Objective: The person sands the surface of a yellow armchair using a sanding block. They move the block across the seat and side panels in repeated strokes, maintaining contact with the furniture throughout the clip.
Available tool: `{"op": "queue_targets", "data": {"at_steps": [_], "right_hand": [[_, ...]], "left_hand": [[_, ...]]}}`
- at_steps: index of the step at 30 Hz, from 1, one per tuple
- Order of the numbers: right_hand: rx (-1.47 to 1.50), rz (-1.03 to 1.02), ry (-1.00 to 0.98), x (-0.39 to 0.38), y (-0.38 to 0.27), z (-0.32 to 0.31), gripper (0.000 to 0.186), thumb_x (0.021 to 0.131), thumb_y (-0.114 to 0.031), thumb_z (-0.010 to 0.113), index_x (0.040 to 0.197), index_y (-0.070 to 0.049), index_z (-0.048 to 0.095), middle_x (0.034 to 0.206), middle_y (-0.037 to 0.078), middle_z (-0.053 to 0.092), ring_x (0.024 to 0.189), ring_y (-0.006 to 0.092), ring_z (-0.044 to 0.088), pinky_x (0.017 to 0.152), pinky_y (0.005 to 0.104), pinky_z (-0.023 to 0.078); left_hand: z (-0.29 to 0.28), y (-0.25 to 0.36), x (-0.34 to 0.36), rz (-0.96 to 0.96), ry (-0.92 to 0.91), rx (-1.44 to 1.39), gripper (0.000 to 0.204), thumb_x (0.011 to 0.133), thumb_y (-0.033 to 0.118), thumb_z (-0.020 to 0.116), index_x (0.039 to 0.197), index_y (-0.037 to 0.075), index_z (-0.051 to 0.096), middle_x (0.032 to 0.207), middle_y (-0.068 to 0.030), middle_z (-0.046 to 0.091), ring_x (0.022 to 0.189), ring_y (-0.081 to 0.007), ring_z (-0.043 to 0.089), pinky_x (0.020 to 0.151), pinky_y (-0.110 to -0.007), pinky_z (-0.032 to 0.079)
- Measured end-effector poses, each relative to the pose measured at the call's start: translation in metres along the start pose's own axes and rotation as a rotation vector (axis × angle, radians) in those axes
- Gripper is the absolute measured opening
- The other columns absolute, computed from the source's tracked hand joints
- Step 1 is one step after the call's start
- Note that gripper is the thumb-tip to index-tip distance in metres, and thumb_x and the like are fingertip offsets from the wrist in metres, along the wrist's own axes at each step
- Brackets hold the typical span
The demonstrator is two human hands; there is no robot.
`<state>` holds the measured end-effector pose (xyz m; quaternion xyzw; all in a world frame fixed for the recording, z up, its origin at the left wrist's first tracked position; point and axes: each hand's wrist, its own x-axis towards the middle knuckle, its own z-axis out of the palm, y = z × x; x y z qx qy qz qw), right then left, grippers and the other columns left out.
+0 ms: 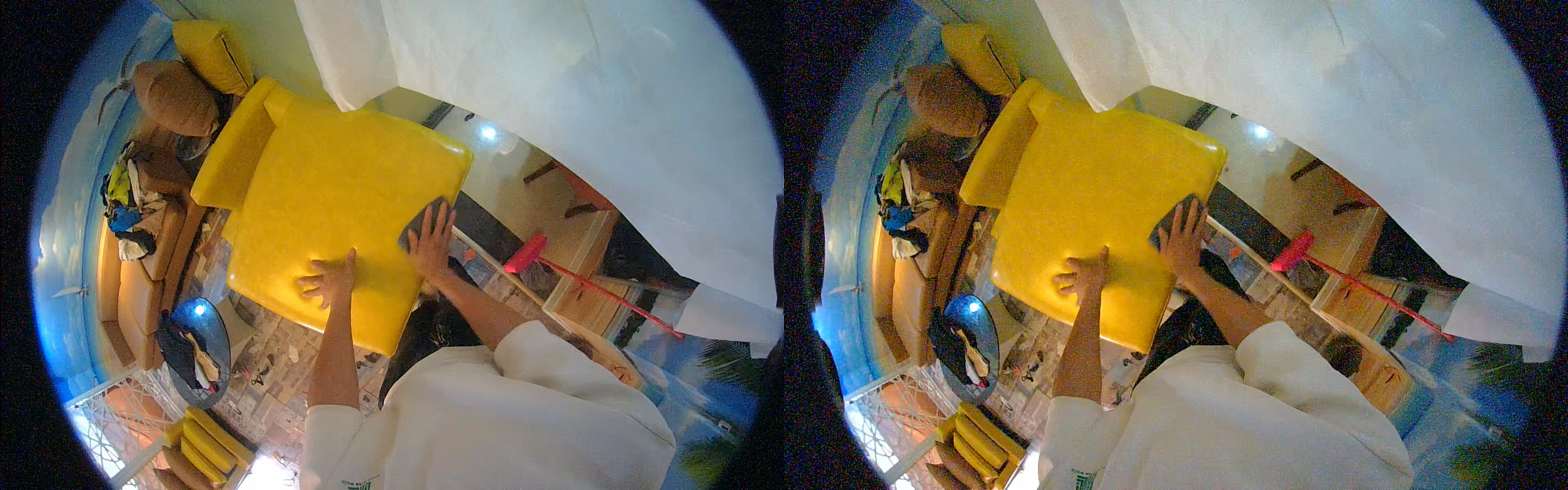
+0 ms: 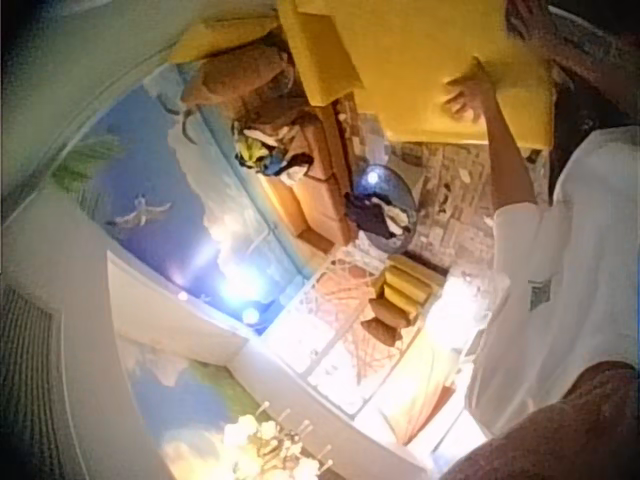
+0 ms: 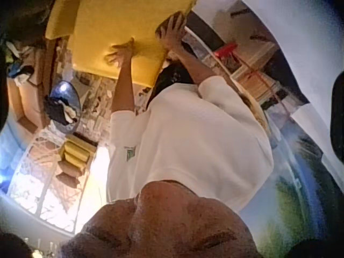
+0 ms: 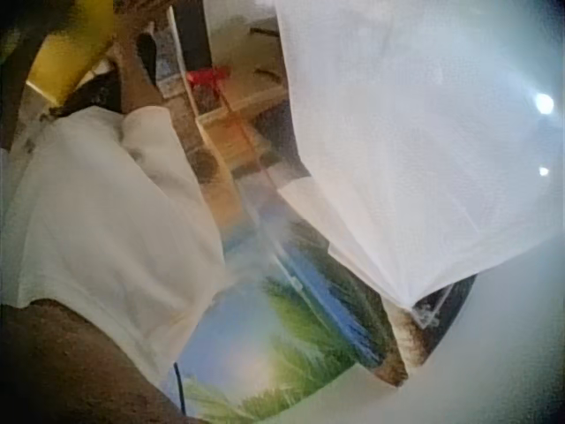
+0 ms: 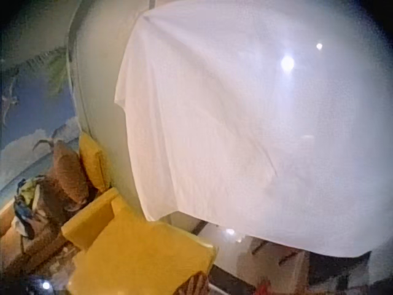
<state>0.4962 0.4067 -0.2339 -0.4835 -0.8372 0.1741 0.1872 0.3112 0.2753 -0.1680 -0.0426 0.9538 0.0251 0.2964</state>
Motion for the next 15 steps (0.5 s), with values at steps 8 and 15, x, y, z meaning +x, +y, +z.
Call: {"op": "queue_targets", "data": {"at_steps": [8, 15], "right_hand": [[-0.023, -0.377, -0.488, -0.153, -0.040, -0.039, 0.082, 0.095, -0.046, 0.075, 0.160, -0.006, 0.048, 0.176, 0.028, 0.021, 0.158, 0.0623, 0.017, 0.126, 0.0740, 0.019], [-0.069, -0.506, -0.213, -0.041, 0.006, -0.034, 0.079, 0.096, -0.049, 0.070, 0.161, -0.008, 0.049, 0.175, 0.022, 0.029, 0.161, 0.0514, 0.020, 0.127, 0.0722, 0.016]], "left_hand": [[0.010, -0.008, 0.016, 0.048, 0.018, 0.059, 0.135, 0.078, 0.091, 0.068, 0.175, 0.018, 0.009, 0.175, -0.0358, -0.015, 0.159, -0.0650, -0.006, 0.108, -0.089, 0.028], [-0.009, 0.000, -0.001, -0.022, -0.017, -0.021, 0.129, 0.079, 0.086, 0.072, 0.175, 0.022, 0.014, 0.176, -0.0346, -0.009, 0.161, -0.0619, -0.004, 0.111, -0.087, 0.029]]}}
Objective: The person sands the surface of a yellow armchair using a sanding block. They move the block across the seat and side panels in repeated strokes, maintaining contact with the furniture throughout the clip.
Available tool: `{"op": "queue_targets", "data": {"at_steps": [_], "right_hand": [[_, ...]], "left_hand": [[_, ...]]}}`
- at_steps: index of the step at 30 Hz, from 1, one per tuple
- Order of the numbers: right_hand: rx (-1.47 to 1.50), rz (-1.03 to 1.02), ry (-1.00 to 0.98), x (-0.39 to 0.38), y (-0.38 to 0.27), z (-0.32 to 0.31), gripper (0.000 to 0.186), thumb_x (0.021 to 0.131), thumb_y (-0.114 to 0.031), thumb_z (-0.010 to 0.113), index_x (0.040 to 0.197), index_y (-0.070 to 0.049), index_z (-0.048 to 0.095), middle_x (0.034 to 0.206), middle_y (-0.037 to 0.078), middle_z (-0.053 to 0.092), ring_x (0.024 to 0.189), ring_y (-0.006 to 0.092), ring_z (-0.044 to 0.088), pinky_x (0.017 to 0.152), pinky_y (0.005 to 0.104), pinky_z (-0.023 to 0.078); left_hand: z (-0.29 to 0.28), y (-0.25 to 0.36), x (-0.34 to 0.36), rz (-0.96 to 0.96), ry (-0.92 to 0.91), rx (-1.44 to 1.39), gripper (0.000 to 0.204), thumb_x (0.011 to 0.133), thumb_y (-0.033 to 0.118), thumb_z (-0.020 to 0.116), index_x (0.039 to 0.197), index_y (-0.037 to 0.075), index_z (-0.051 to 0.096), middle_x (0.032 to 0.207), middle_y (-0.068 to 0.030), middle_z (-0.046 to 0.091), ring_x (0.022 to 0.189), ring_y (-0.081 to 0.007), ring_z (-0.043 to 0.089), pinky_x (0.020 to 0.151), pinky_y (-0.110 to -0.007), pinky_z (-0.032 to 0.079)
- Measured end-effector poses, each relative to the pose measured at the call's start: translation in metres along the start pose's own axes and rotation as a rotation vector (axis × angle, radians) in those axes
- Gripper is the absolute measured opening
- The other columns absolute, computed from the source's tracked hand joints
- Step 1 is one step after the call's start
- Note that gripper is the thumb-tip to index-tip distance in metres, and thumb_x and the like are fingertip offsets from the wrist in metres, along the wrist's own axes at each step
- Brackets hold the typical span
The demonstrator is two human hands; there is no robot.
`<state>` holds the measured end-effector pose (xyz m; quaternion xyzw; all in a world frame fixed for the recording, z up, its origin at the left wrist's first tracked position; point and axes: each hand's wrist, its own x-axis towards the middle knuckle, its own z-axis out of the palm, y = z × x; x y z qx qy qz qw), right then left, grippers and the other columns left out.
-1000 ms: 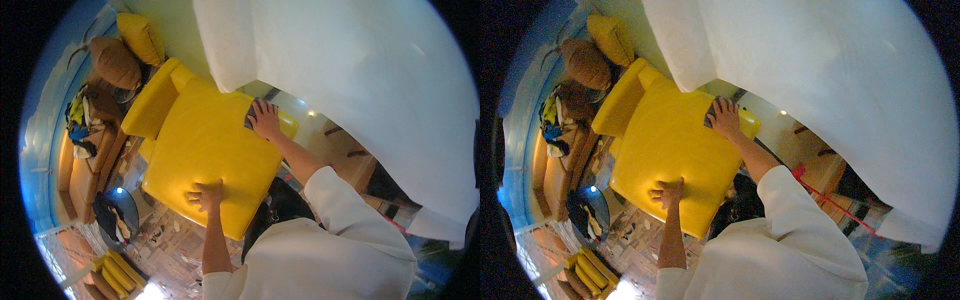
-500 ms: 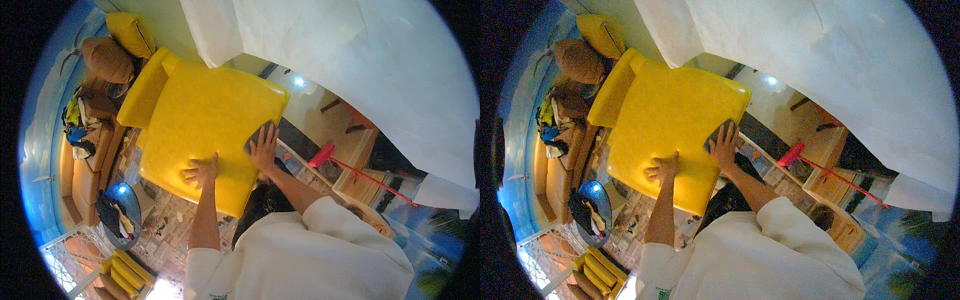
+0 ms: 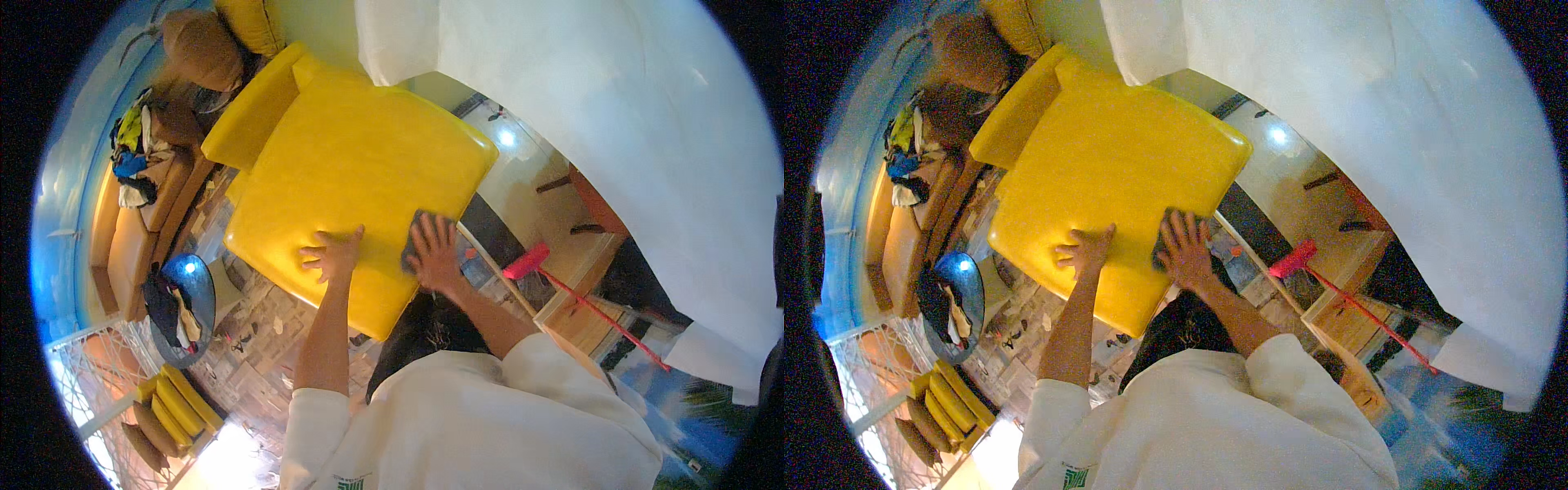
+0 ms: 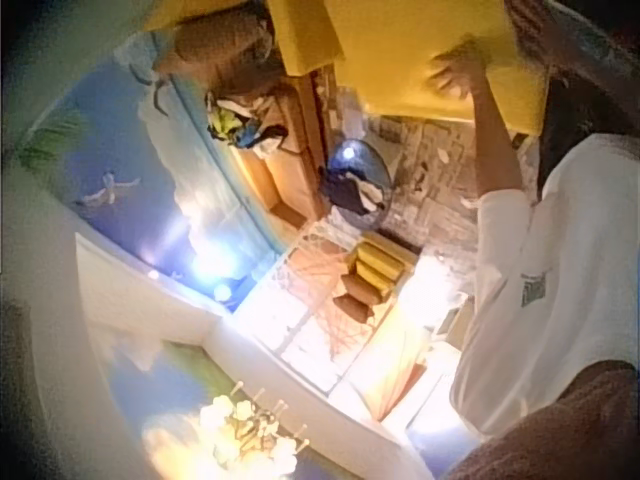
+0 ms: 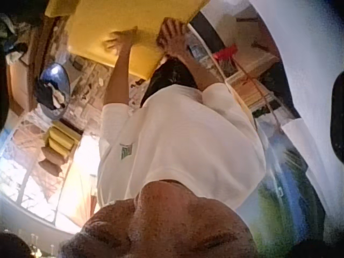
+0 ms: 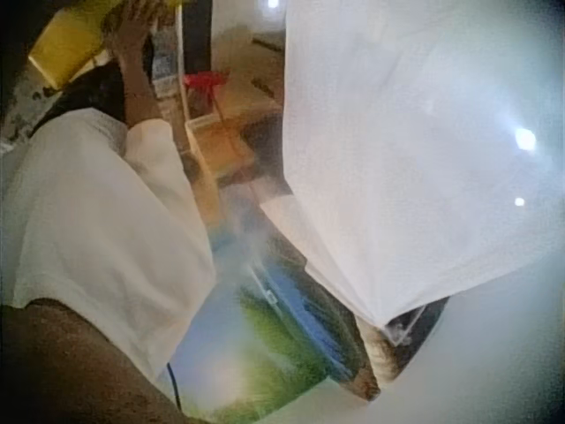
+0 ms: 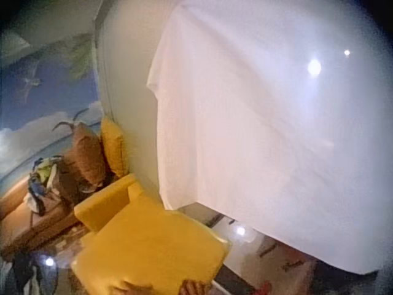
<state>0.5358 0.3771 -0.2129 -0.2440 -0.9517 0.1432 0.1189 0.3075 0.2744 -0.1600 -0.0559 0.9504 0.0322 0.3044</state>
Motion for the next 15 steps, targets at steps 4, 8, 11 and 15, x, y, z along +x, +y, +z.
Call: {"op": "queue_targets", "data": {"at_steps": [4, 8, 11, 15], "right_hand": [[-0.067, 0.117, 0.137, 0.073, 0.055, -0.011, 0.074, 0.103, -0.047, 0.063, 0.163, -0.007, 0.046, 0.176, 0.022, 0.027, 0.160, 0.0541, 0.021, 0.126, 0.0743, 0.016], [-0.142, 0.109, 0.036, 0.094, 0.042, -0.011, 0.070, 0.109, -0.047, 0.057, 0.166, -0.008, 0.042, 0.177, 0.022, 0.024, 0.161, 0.0537, 0.018, 0.126, 0.0745, 0.016], [-0.075, -0.102, -0.065, 0.070, -0.011, -0.001, 0.077, 0.102, -0.051, 0.064, 0.164, -0.009, 0.046, 0.175, 0.021, 0.029, 0.161, 0.0534, 0.020, 0.126, 0.0738, 0.016], [0.087, -0.382, -0.287, 0.041, -0.069, 0.009, 0.083, 0.092, -0.056, 0.072, 0.160, -0.011, 0.053, 0.174, 0.018, 0.034, 0.161, 0.0515, 0.023, 0.127, 0.0712, 0.017]], "left_hand": [[-0.009, -0.002, -0.007, 0.040, -0.020, 0.000, 0.126, 0.080, 0.086, 0.071, 0.174, 0.022, 0.015, 0.176, -0.0346, -0.009, 0.161, -0.0615, -0.004, 0.111, -0.087, 0.029], [-0.007, -0.005, -0.006, 0.056, -0.028, -0.009, 0.125, 0.081, 0.087, 0.069, 0.174, 0.021, 0.017, 0.176, -0.0351, -0.010, 0.161, -0.0622, -0.003, 0.110, -0.088, 0.028], [-0.002, -0.005, -0.003, 0.043, 0.015, 0.007, 0.121, 0.084, 0.090, 0.061, 0.174, 0.021, 0.020, 0.176, -0.0344, -0.010, 0.161, -0.0619, -0.002, 0.109, -0.090, 0.027], [0.000, -0.013, 0.005, 0.054, 0.022, -0.066, 0.109, 0.091, 0.090, 0.051, 0.172, 0.022, 0.026, 0.178, -0.0331, -0.005, 0.161, -0.0608, -0.003, 0.109, -0.091, 0.024]]}}
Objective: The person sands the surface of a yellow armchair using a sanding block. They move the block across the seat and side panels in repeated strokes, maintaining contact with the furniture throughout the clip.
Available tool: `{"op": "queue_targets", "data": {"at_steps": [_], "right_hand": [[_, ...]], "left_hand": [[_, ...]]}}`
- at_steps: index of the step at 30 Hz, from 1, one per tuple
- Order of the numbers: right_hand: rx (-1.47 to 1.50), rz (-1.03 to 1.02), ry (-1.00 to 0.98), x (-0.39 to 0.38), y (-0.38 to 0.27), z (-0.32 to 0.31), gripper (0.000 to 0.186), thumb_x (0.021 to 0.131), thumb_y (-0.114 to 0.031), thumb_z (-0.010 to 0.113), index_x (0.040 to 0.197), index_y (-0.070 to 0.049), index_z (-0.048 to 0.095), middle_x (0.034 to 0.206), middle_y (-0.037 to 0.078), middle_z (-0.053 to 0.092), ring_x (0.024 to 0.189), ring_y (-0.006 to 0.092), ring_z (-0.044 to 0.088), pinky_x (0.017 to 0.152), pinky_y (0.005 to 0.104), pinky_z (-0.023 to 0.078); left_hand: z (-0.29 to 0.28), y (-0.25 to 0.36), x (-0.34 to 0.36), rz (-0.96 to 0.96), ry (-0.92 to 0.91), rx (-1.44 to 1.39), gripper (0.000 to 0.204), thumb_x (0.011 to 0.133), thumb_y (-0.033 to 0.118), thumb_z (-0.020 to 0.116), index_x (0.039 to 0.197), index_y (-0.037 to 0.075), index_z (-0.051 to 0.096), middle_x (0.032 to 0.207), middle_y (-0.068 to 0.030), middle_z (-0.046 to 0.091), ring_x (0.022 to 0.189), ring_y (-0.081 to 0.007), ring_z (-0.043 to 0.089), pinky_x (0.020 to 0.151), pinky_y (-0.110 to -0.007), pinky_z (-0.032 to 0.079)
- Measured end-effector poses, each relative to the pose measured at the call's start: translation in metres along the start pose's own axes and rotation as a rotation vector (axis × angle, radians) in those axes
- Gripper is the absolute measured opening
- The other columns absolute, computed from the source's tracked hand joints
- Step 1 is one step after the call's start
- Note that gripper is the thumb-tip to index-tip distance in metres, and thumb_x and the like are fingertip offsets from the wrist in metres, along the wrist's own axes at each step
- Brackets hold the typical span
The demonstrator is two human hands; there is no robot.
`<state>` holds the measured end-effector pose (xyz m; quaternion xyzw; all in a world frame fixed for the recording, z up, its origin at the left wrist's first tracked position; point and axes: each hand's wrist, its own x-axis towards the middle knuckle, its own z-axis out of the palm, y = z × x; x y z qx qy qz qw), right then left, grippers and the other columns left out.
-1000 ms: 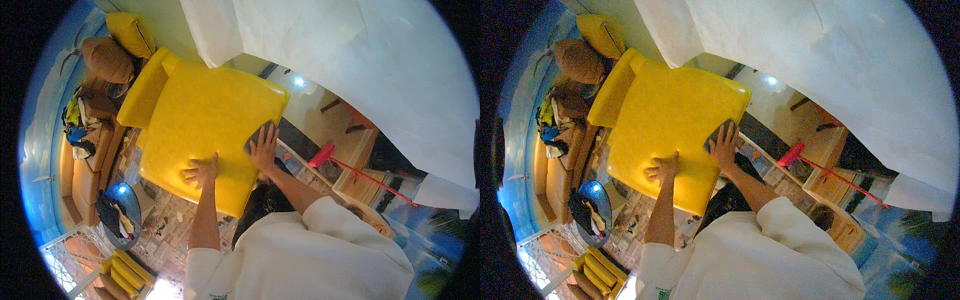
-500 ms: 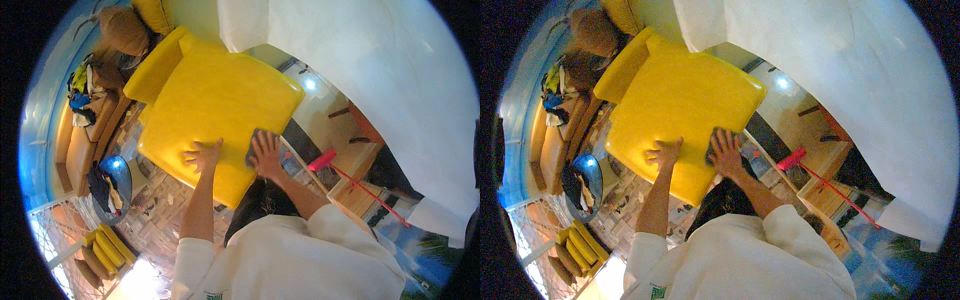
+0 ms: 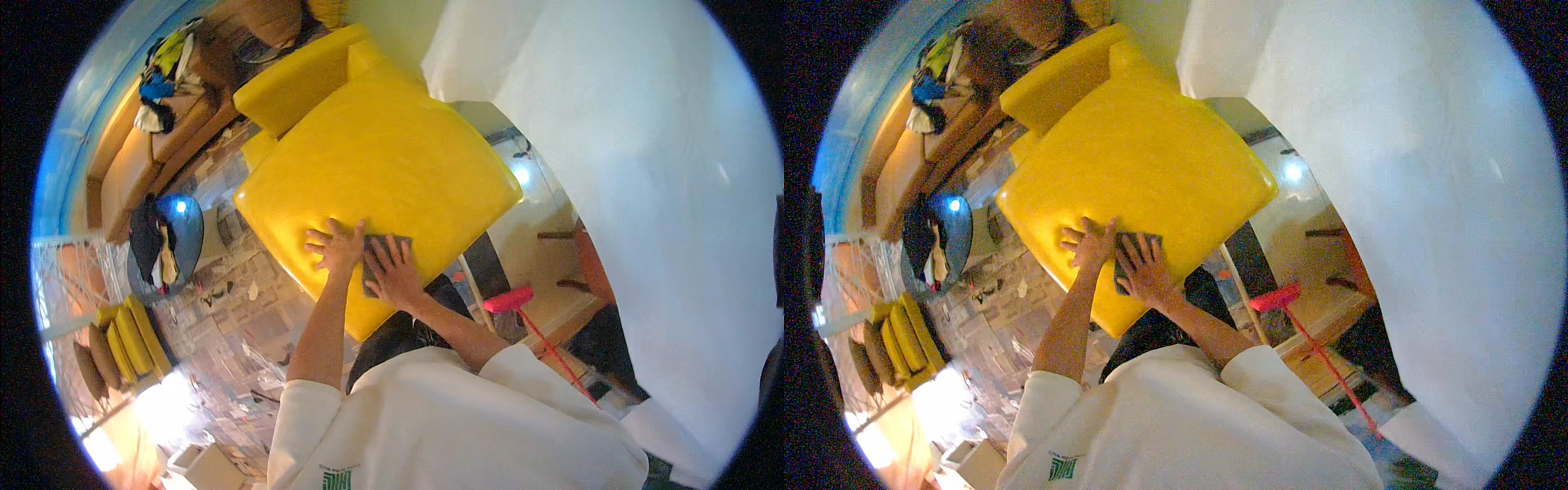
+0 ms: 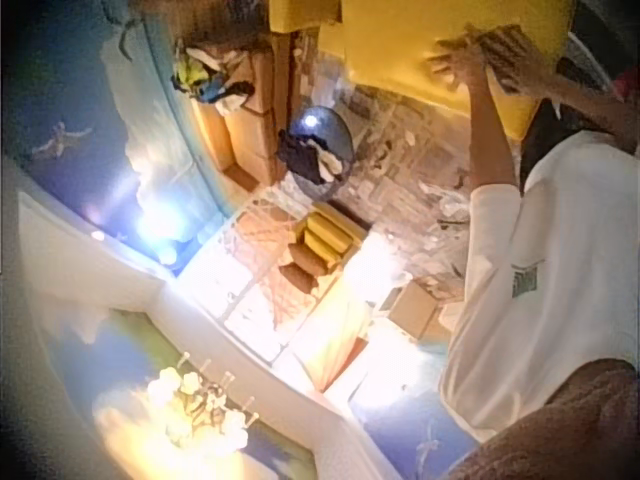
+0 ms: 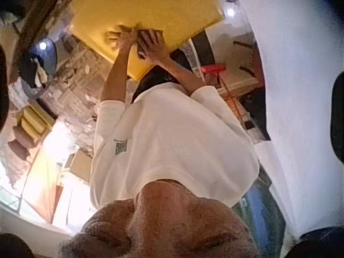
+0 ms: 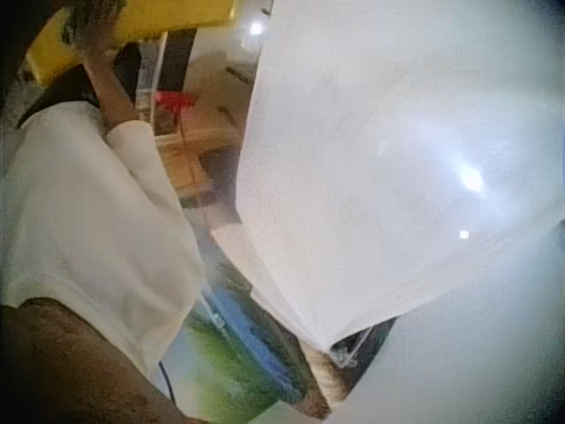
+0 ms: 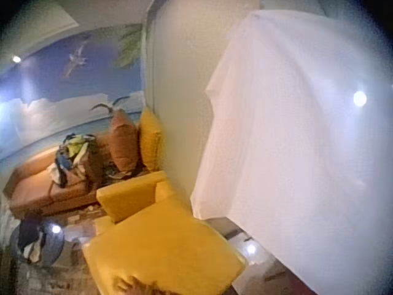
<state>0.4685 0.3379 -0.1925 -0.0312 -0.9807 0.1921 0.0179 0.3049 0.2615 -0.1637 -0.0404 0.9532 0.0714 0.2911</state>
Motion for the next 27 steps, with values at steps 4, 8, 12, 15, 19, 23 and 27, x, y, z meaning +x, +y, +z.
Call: {"op": "queue_targets", "data": {"at_steps": [4, 8, 12, 15, 19, 23, 27], "right_hand": [[-0.060, -0.084, -0.006, 0.023, 0.042, -0.016, 0.080, 0.096, -0.055, 0.070, 0.160, -0.010, 0.052, 0.174, 0.018, 0.034, 0.160, 0.0506, 0.024, 0.127, 0.0710, 0.017], [-0.154, 0.072, 0.136, 0.070, 0.126, -0.052, 0.071, 0.110, -0.053, 0.054, 0.165, -0.010, 0.045, 0.176, 0.019, 0.029, 0.163, 0.0496, 0.018, 0.129, 0.0702, 0.011], [-0.326, 0.176, 0.120, 0.113, 0.176, -0.075, 0.073, 0.110, -0.052, 0.052, 0.166, -0.005, 0.042, 0.176, 0.024, 0.027, 0.161, 0.0548, 0.019, 0.128, 0.0719, 0.012], [-0.311, 0.106, 0.102, 0.142, 0.162, -0.063, 0.077, 0.107, -0.050, 0.059, 0.162, 0.001, 0.043, 0.174, 0.030, 0.026, 0.160, 0.0581, 0.018, 0.127, 0.0738, 0.015], [-0.178, -0.149, -0.029, 0.142, 0.086, -0.032, 0.082, 0.106, -0.051, 0.060, 0.166, 0.000, 0.038, 0.178, 0.029, 0.017, 0.163, 0.0538, 0.013, 0.130, 0.0694, 0.012], [-0.107, -0.383, -0.313, 0.112, 0.042, -0.024, 0.085, 0.105, -0.051, 0.062, 0.168, -0.002, 0.034, 0.179, 0.026, 0.017, 0.164, 0.0506, 0.011, 0.131, 0.0673, 0.011], [-0.118, -0.396, -0.204, 0.129, 0.087, -0.037, 0.082, 0.106, -0.051, 0.059, 0.168, -0.002, 0.034, 0.179, 0.026, 0.015, 0.165, 0.0503, 0.011, 0.131, 0.0666, 0.012]], "left_hand": [[0.002, -0.007, 0.005, 0.017, 0.000, -0.087, 0.101, 0.094, 0.088, 0.046, 0.171, 0.024, 0.032, 0.179, -0.0312, -0.002, 0.162, -0.0606, -0.002, 0.109, -0.091, 0.023], [0.001, -0.007, 0.001, 0.003, 0.002, -0.131, 0.097, 0.096, 0.086, 0.046, 0.170, 0.025, 0.035, 0.180, -0.0281, -0.001, 0.162, -0.0594, -0.002, 0.110, -0.090, 0.024], [-0.005, -0.009, 0.002, 0.016, 0.016, -0.205, 0.089, 0.098, 0.082, 0.047, 0.166, 0.024, 0.044, 0.181, -0.0251, 0.004, 0.164, -0.0560, 0.001, 0.113, -0.088, 0.024], [-0.003, -0.019, 0.005, 0.036, 0.056, -0.288, 0.084, 0.099, 0.081, 0.047, 0.161, 0.023, 0.051, 0.181, -0.0220, 0.009, 0.165, -0.0532, 0.004, 0.116, -0.085, 0.024], [0.016, -0.037, 0.017, 0.024, 0.050, -0.381, 0.077, 0.101, 0.079, 0.047, 0.155, 0.026, 0.058, 0.181, -0.0208, 0.014, 0.164, -0.0533, 0.008, 0.124, -0.074, 0.024], [0.030, -0.047, 0.031, 0.112, 0.109, -0.360, 0.075, 0.101, 0.076, 0.049, 0.153, 0.023, 0.062, 0.182, -0.0160, 0.014, 0.166, -0.0479, 0.008, 0.122, -0.078, 0.023], [0.025, -0.047, 0.019, 0.039, 0.076, -0.516, 0.074, 0.101, 0.075, 0.051, 0.150, 0.022, 0.066, 0.183, -0.0141, 0.012, 0.167, -0.0444, 0.008, 0.122, -0.079, 0.021]]}}
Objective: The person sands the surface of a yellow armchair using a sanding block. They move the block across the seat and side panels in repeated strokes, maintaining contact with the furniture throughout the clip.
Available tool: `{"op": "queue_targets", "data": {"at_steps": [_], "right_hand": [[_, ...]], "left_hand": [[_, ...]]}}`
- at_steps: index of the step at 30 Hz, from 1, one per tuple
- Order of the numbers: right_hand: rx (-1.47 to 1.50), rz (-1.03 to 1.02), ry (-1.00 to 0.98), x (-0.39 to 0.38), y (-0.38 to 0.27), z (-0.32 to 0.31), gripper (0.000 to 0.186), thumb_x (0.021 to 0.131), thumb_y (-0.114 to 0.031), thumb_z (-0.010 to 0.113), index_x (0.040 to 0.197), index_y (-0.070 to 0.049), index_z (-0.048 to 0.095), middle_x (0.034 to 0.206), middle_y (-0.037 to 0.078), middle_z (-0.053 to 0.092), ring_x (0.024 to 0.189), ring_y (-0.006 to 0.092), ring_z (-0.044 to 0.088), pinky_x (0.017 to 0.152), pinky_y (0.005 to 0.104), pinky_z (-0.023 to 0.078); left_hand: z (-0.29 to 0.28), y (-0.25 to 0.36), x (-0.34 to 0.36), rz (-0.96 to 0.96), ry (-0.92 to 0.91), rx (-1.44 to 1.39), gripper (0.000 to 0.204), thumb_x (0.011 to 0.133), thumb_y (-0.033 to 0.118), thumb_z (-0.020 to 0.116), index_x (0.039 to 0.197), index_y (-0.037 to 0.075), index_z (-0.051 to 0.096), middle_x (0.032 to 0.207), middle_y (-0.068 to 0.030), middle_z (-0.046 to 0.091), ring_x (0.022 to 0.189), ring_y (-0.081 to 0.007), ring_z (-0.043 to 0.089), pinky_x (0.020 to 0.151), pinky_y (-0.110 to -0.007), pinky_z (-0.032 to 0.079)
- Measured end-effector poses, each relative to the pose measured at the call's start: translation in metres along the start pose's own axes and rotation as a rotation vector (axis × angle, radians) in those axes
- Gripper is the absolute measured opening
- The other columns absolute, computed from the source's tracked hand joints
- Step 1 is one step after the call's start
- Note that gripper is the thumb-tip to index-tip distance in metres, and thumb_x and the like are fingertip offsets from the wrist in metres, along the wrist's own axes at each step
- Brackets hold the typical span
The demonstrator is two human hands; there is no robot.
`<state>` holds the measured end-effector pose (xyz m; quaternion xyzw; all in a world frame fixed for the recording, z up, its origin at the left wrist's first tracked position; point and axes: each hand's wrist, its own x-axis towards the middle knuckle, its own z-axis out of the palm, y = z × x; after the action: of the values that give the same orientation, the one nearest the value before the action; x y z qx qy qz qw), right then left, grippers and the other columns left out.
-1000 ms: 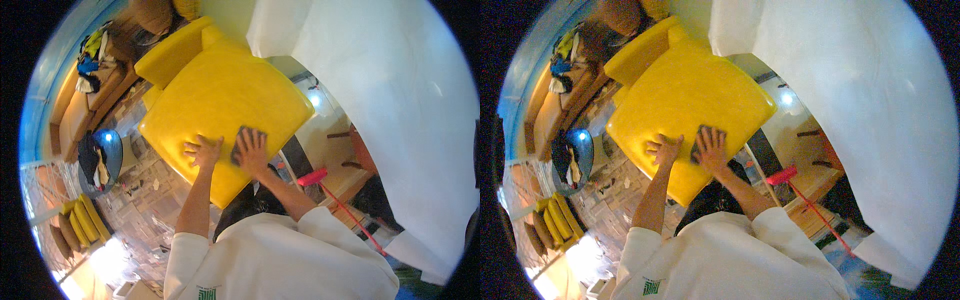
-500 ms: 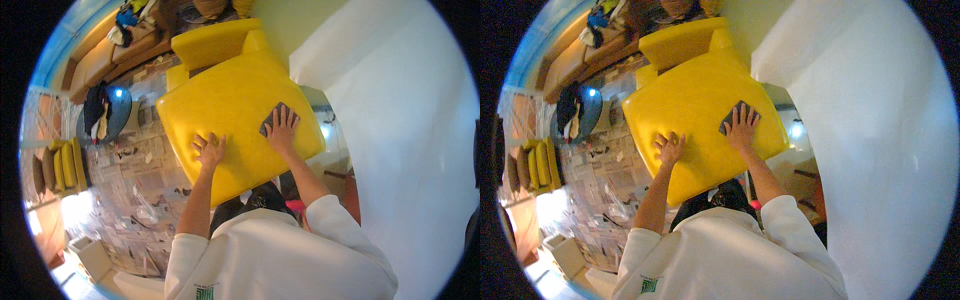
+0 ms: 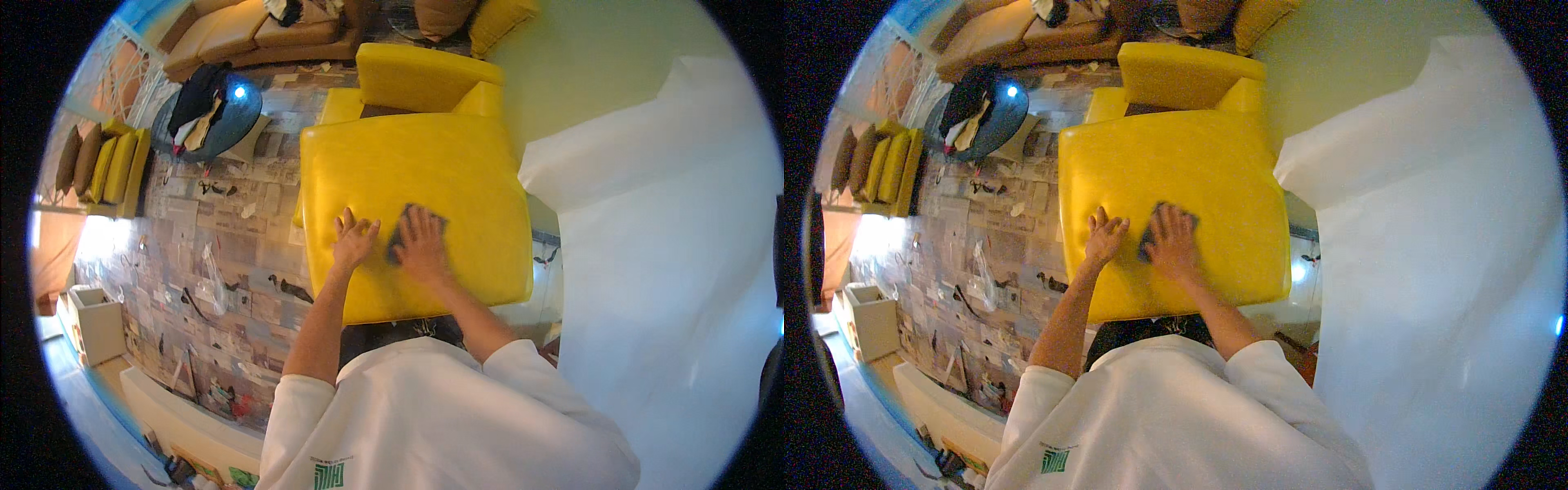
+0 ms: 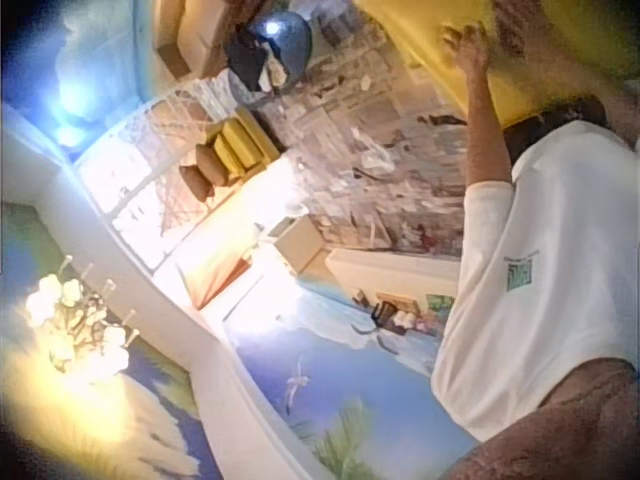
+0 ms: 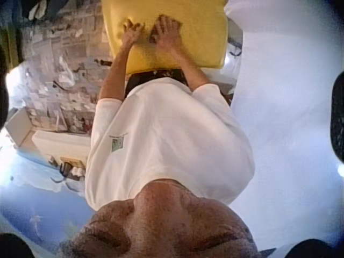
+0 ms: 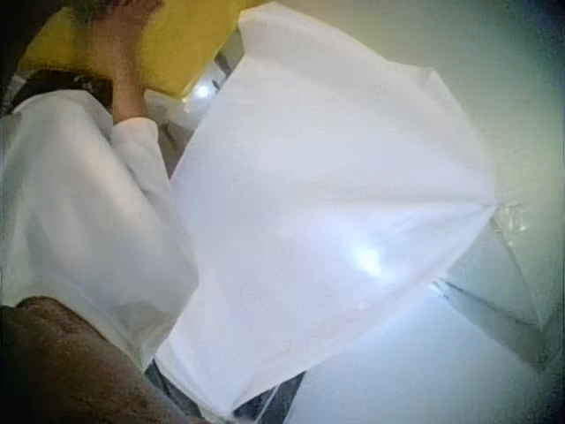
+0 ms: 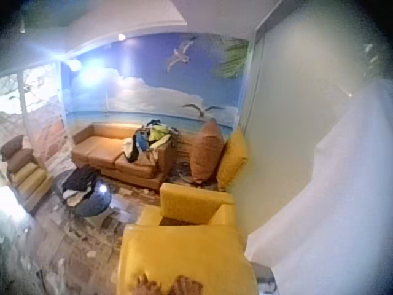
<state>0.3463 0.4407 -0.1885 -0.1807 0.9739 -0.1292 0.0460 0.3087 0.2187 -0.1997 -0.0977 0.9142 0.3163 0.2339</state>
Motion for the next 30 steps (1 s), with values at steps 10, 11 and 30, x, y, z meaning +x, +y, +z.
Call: {"op": "queue_targets", "data": {"at_steps": [10, 11, 30], "right_hand": [[-0.173, 0.473, 0.034, 0.083, 0.063, -0.017, 0.079, 0.113, -0.056, 0.041, 0.170, -0.003, 0.029, 0.179, 0.026, 0.013, 0.162, 0.0550, 0.012, 0.130, 0.0688, 0.012], [-0.179, 0.411, 0.017, 0.091, 0.043, -0.012, 0.079, 0.113, -0.056, 0.042, 0.170, -0.003, 0.031, 0.179, 0.026, 0.015, 0.162, 0.0551, 0.014, 0.130, 0.0689, 0.012], [-0.099, -0.205, -0.046, 0.087, -0.077, 0.012, 0.072, 0.108, -0.048, 0.059, 0.166, -0.009, 0.041, 0.178, 0.021, 0.022, 0.164, 0.0470, 0.016, 0.131, 0.0655, 0.014]], "left_hand": [[-0.031, 0.004, -0.016, 0.041, -0.050, -0.123, 0.075, 0.099, 0.075, 0.055, 0.145, 0.019, 0.071, 0.180, -0.0146, 0.022, 0.167, -0.0411, 0.013, 0.131, -0.053, 0.027], [-0.032, -0.003, -0.017, 0.048, -0.039, -0.161, 0.076, 0.099, 0.074, 0.056, 0.145, 0.016, 0.071, 0.179, -0.0156, 0.025, 0.166, -0.0411, 0.016, 0.131, -0.049, 0.028], [0.001, -0.124, -0.077, -0.148, 0.402, -0.256, 0.061, 0.111, 0.038, 0.052, 0.158, -0.001, 0.049, 0.169, -0.0281, 0.039, 0.152, -0.0451, 0.044, 0.123, -0.048, 0.040]]}}
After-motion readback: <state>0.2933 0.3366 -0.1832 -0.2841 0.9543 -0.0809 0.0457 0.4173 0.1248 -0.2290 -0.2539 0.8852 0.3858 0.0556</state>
